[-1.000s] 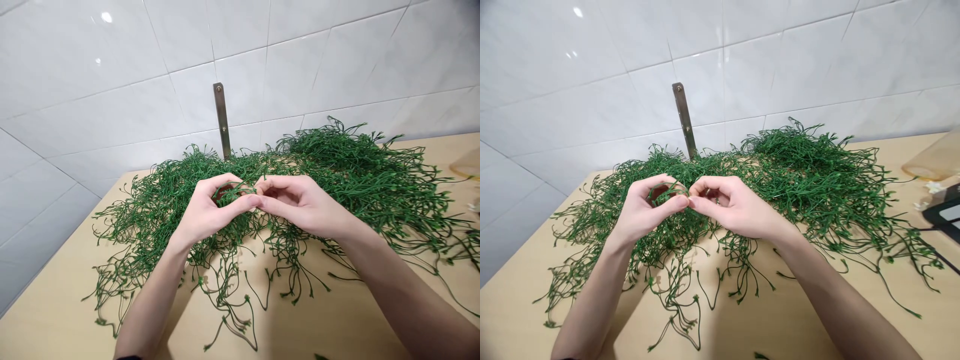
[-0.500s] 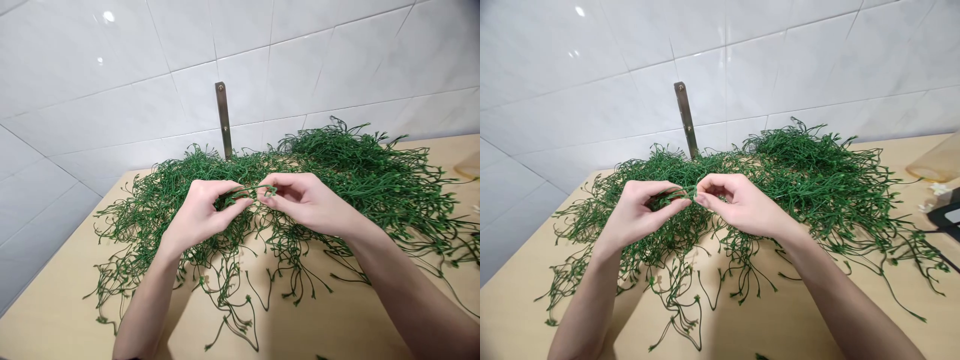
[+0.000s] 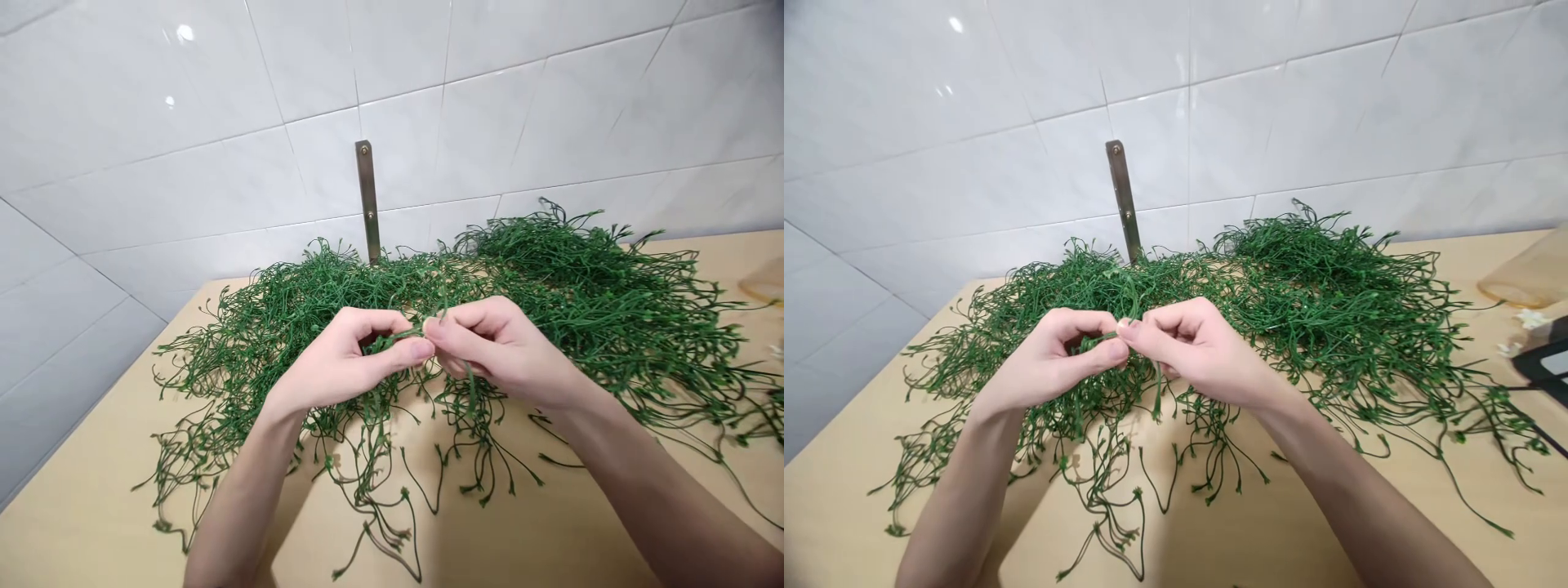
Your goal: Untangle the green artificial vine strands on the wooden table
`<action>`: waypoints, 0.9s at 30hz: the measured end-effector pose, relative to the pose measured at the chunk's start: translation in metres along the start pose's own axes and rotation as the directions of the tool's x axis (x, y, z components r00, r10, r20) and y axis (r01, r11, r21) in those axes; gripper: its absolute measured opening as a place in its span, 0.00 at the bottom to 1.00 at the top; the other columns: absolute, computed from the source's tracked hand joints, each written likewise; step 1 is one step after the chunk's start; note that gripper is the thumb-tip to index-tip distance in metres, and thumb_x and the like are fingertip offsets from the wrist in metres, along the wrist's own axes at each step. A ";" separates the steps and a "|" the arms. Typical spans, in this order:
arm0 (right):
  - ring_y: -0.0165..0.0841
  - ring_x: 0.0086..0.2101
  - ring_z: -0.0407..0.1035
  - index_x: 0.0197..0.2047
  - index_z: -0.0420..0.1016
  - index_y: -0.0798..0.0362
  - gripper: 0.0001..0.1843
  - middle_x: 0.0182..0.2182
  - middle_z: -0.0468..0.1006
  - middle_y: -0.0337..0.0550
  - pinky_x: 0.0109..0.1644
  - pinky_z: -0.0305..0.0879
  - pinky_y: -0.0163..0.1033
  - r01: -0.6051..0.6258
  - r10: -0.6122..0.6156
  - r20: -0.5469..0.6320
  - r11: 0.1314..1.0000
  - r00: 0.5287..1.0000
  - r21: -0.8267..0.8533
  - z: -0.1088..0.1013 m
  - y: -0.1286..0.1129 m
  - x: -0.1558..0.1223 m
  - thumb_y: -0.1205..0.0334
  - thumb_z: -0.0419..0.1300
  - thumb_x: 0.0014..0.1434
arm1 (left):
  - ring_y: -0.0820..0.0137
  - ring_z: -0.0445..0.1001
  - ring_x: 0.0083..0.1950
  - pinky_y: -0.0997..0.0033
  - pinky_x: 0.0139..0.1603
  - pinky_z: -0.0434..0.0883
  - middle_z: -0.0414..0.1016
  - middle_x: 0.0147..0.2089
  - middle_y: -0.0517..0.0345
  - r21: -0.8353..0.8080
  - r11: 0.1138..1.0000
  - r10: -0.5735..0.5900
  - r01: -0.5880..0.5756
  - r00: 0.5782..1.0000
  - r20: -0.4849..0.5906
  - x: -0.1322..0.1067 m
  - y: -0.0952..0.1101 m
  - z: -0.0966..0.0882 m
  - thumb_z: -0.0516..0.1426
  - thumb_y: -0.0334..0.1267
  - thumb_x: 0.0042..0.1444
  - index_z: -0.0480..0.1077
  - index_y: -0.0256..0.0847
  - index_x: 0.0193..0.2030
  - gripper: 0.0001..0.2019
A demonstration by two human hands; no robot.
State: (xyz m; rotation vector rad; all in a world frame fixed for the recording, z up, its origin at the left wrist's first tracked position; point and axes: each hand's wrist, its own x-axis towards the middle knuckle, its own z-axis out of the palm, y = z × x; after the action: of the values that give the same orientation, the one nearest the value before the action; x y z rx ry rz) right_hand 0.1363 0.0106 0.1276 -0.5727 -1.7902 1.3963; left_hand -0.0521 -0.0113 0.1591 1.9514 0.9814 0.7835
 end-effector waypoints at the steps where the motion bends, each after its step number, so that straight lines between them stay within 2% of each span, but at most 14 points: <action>1: 0.22 0.16 0.48 0.16 0.59 0.53 0.29 0.12 0.55 0.31 0.19 0.43 0.33 -0.003 0.002 0.012 0.998 1.000 0.056 0.000 0.000 -0.001 0.47 0.59 0.61 | 0.79 0.57 0.23 0.76 0.25 0.57 0.61 0.21 0.65 -0.098 0.995 -0.015 0.020 0.999 0.052 0.000 -0.001 0.000 0.59 0.42 0.58 0.68 0.36 0.24 0.15; 4: 0.22 0.14 0.53 0.16 0.62 0.54 0.26 0.11 0.58 0.32 0.17 0.47 0.32 -0.039 0.024 0.067 0.969 0.997 0.246 0.004 -0.001 -0.005 0.49 0.61 0.60 | 0.78 0.61 0.20 0.74 0.23 0.60 0.62 0.17 0.63 -0.442 0.894 0.018 0.073 0.980 0.199 0.002 -0.007 0.004 0.58 0.45 0.60 0.65 0.36 0.20 0.20; 7: 0.21 0.11 0.49 0.18 0.66 0.54 0.24 0.10 0.58 0.30 0.14 0.44 0.31 -0.102 0.063 0.104 0.898 0.993 0.428 0.016 -0.004 -0.008 0.49 0.61 0.59 | 0.79 0.58 0.13 0.77 0.16 0.56 0.59 0.12 0.64 -0.723 0.678 0.100 0.133 0.958 0.270 0.004 -0.016 0.013 0.59 0.47 0.57 0.60 0.37 0.17 0.23; 10: 0.20 0.11 0.43 0.13 0.58 0.53 0.27 0.08 0.50 0.28 0.13 0.42 0.31 -0.095 0.051 0.091 0.800 0.995 0.592 0.030 -0.008 -0.010 0.53 0.60 0.59 | 0.79 0.53 0.09 0.80 0.10 0.50 0.53 0.09 0.66 -0.815 0.549 0.113 0.184 0.950 0.291 0.004 -0.022 0.026 0.62 0.49 0.50 0.56 0.39 0.16 0.24; 13: 0.19 0.10 0.40 0.10 0.50 0.53 0.30 0.06 0.46 0.28 0.14 0.37 0.30 -0.020 -0.025 0.056 0.741 0.998 0.671 0.039 -0.010 -0.010 0.58 0.58 0.59 | 0.82 0.44 0.07 0.81 0.06 0.44 0.46 0.08 0.70 -0.867 0.466 0.082 0.173 0.968 0.238 0.003 -0.025 0.039 0.64 0.51 0.46 0.53 0.40 0.15 0.26; 17: 0.19 0.10 0.40 0.08 0.50 0.53 0.30 0.06 0.47 0.29 0.14 0.36 0.31 0.007 -0.016 0.008 0.749 1.000 0.662 0.041 -0.008 -0.011 0.59 0.59 0.56 | 0.83 0.40 0.06 0.81 0.05 0.40 0.42 0.07 0.71 -0.886 0.441 0.047 0.146 0.981 0.186 0.002 -0.031 0.050 0.64 0.53 0.45 0.52 0.41 0.14 0.27; 19: 0.20 0.10 0.40 0.08 0.51 0.53 0.30 0.06 0.48 0.30 0.13 0.37 0.31 -0.002 -0.007 0.012 0.746 1.000 0.666 0.040 -0.008 -0.011 0.59 0.59 0.55 | 0.83 0.41 0.06 0.80 0.05 0.40 0.42 0.07 0.71 -0.898 0.430 0.128 0.091 0.979 0.160 0.003 -0.033 0.053 0.61 0.51 0.49 0.52 0.41 0.14 0.26; 21: 0.20 0.09 0.39 0.08 0.48 0.52 0.30 0.06 0.46 0.28 0.13 0.38 0.30 0.010 -0.005 -0.009 0.708 1.000 0.707 0.038 -0.008 -0.011 0.59 0.59 0.55 | 0.81 0.41 0.06 0.78 0.05 0.44 0.39 0.06 0.71 -0.921 0.387 0.257 -0.049 0.965 0.057 0.005 -0.034 0.054 0.58 0.49 0.53 0.49 0.42 0.14 0.26; 23: 0.20 0.09 0.37 0.10 0.44 0.52 0.30 0.06 0.43 0.28 0.12 0.39 0.30 0.042 -0.019 -0.039 0.656 0.999 0.754 0.035 -0.008 -0.008 0.61 0.59 0.54 | 0.79 0.42 0.07 0.75 0.07 0.47 0.38 0.04 0.69 -0.911 0.380 0.325 -0.159 0.945 -0.029 0.008 -0.031 0.053 0.57 0.49 0.53 0.46 0.43 0.13 0.28; 25: 0.20 0.09 0.36 0.11 0.42 0.52 0.30 0.05 0.43 0.28 0.12 0.38 0.30 0.063 -0.052 -0.038 0.640 0.998 0.766 0.031 -0.007 -0.004 0.63 0.58 0.55 | 0.79 0.44 0.09 0.73 0.10 0.48 0.41 0.05 0.67 -0.877 0.454 0.266 -0.158 0.963 -0.036 0.010 -0.027 0.050 0.58 0.51 0.51 0.46 0.43 0.11 0.29; 27: 0.19 0.09 0.37 0.11 0.43 0.53 0.30 0.05 0.44 0.28 0.13 0.39 0.30 0.070 -0.096 -0.005 0.682 0.995 0.728 0.026 -0.005 -0.001 0.63 0.58 0.56 | 0.79 0.45 0.11 0.73 0.13 0.48 0.43 0.06 0.67 -0.833 0.545 0.129 -0.090 0.991 -0.023 0.012 -0.022 0.042 0.60 0.51 0.47 0.48 0.42 0.10 0.28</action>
State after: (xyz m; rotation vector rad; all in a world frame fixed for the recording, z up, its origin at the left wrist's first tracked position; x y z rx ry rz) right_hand 0.1167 -0.0066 0.1296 -0.0279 -1.0948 1.8929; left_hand -0.0203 -0.0083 0.1217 1.1552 0.3073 1.0327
